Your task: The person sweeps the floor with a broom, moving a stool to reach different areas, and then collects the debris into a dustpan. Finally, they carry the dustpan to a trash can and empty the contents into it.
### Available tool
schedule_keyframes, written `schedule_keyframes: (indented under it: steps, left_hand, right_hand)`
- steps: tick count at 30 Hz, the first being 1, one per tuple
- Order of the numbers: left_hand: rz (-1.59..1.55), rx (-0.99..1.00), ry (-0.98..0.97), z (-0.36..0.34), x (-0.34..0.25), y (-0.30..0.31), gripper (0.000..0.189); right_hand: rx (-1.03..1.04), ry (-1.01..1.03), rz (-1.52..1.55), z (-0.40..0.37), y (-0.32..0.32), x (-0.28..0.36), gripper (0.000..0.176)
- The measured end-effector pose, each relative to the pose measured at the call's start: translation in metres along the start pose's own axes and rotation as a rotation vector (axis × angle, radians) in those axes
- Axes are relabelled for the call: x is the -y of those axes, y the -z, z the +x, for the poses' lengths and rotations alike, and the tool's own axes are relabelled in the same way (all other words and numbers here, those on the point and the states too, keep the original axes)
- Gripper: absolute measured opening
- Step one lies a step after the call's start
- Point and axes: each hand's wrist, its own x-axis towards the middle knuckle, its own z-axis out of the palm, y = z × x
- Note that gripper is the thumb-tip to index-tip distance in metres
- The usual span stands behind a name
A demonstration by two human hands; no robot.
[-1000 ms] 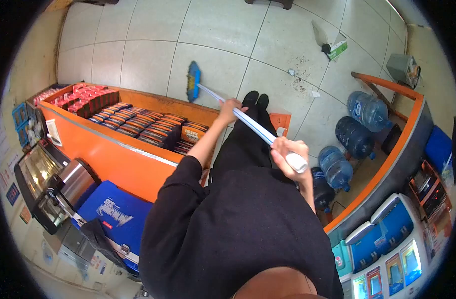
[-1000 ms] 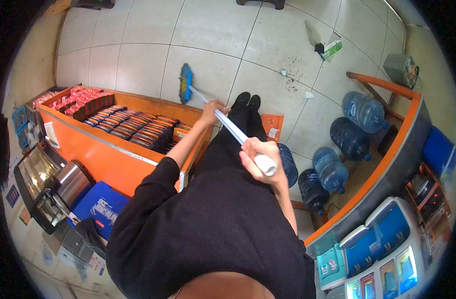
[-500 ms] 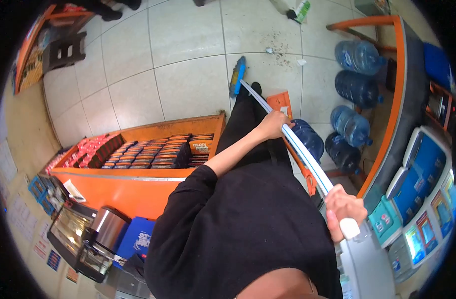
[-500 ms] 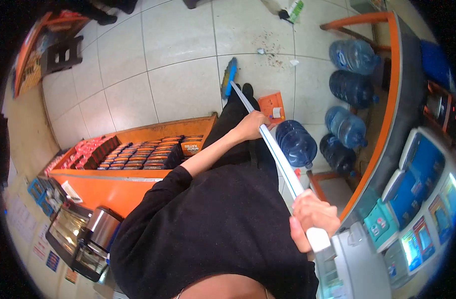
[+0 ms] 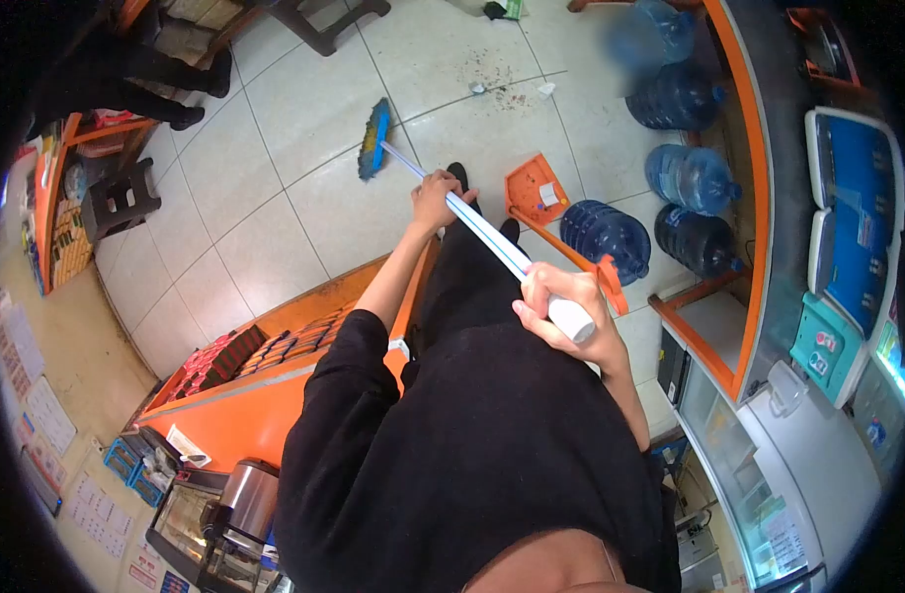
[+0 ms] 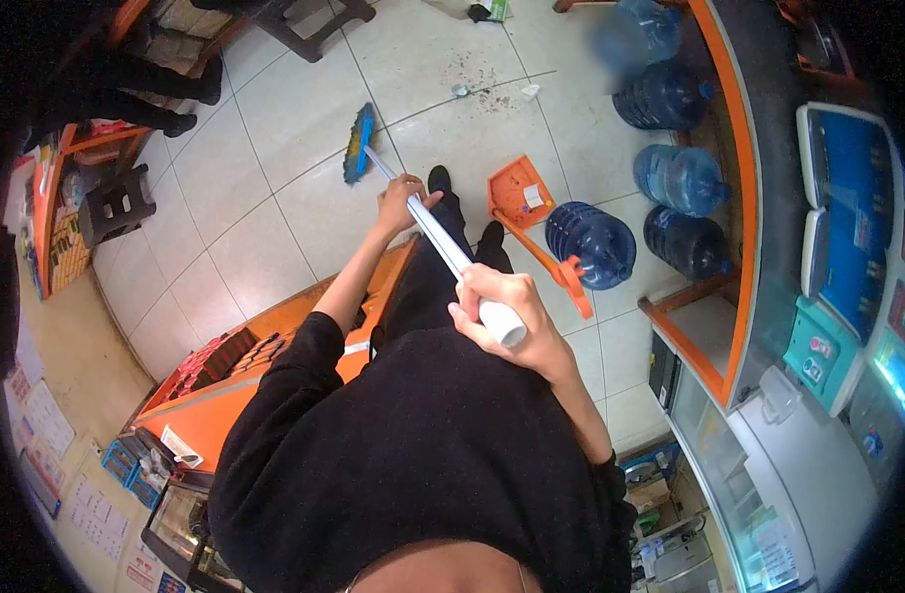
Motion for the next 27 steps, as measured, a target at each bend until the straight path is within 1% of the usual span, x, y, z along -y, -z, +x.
schedule_keyframes:
  steps: [2, 3, 5, 6, 9, 10, 11, 12, 13, 14, 15, 16, 17, 18, 20, 21, 23, 25, 27]
  left_hand:
    - [-0.047, 0.092, -0.026, -0.008, -0.001, -0.014, 0.040]
    - [-0.044, 0.092, -0.026, -0.014, -0.007, -0.020, 0.040]
    - [0.072, 0.146, -0.061, -0.029, -0.019, -0.030, 0.043]
    - [0.099, 0.097, -0.112, -0.035, -0.029, -0.031, 0.044]
    - [0.028, 0.086, -0.119, -0.037, -0.043, -0.045, 0.042]
    - [-0.009, -0.016, -0.233, -0.037, -0.046, -0.049, 0.039]
    - [-0.001, -0.012, -0.251, -0.034, -0.048, -0.049, 0.039]
    - [-0.017, 0.009, -0.228, -0.032, -0.050, -0.050, 0.038]
    - [-0.036, 0.030, -0.201, -0.030, -0.053, -0.050, 0.036]
    - [-0.068, 0.000, -0.199, -0.029, -0.053, -0.049, 0.033]
    - [-0.067, 0.007, -0.210, -0.028, -0.054, -0.047, 0.033]
    - [-0.069, 0.020, -0.213, -0.028, -0.055, -0.043, 0.032]
    - [-0.071, 0.029, -0.217, -0.026, -0.056, -0.040, 0.032]
    - [-0.071, 0.057, -0.206, -0.024, -0.054, -0.040, 0.030]
    - [-0.076, 0.064, -0.221, -0.022, -0.049, -0.040, 0.029]
    - [-0.082, 0.073, -0.227, -0.025, -0.049, -0.039, 0.029]
    - [-0.086, 0.083, -0.221, -0.025, -0.049, -0.036, 0.027]
    - [-0.045, 0.123, -0.216, -0.024, -0.051, -0.030, 0.026]
    - [-0.033, 0.140, -0.235, -0.024, -0.052, -0.029, 0.026]
  right_hand:
    - [0.005, 0.023, 0.011, -0.019, 0.004, -0.003, 0.019]
    - [0.005, 0.025, 0.013, -0.029, 0.005, -0.006, 0.019]
    - [-0.028, 0.088, -0.043, -0.050, 0.005, -0.010, 0.019]
    - [-0.038, 0.083, -0.044, -0.059, 0.008, -0.010, 0.018]
    - [-0.050, 0.121, -0.062, -0.075, 0.023, -0.006, 0.016]
    - [-0.060, 0.033, -0.048, -0.082, 0.029, -0.002, 0.016]
    - [-0.126, 0.086, -0.117, -0.084, 0.035, 0.004, 0.023]
    - [-0.357, 0.064, -0.423, -0.086, 0.038, 0.003, 0.034]
    - [-0.495, 0.006, -0.632, -0.086, 0.041, -0.011, 0.043]
    - [-0.628, -0.080, -0.829, -0.087, 0.045, -0.025, 0.052]
    - [-0.669, -0.197, -0.928, -0.090, 0.048, -0.066, 0.058]
    - [-0.496, -0.242, -0.836, -0.098, 0.051, -0.108, 0.054]
    - [-0.326, -0.280, -0.742, -0.103, 0.054, -0.132, 0.051]
    - [-0.338, -0.279, -0.745, -0.100, 0.056, -0.128, 0.051]
    - [-0.255, -0.374, -0.728, -0.101, 0.056, -0.120, 0.044]
    - [-0.268, -0.388, -0.721, -0.106, 0.059, -0.113, 0.044]
    - [-0.153, -0.331, -0.752, -0.115, 0.074, -0.100, 0.044]
    - [-0.162, -0.363, -0.736, -0.121, 0.082, -0.096, 0.043]
    - [-0.063, -0.313, -0.879, -0.126, 0.091, -0.088, 0.038]
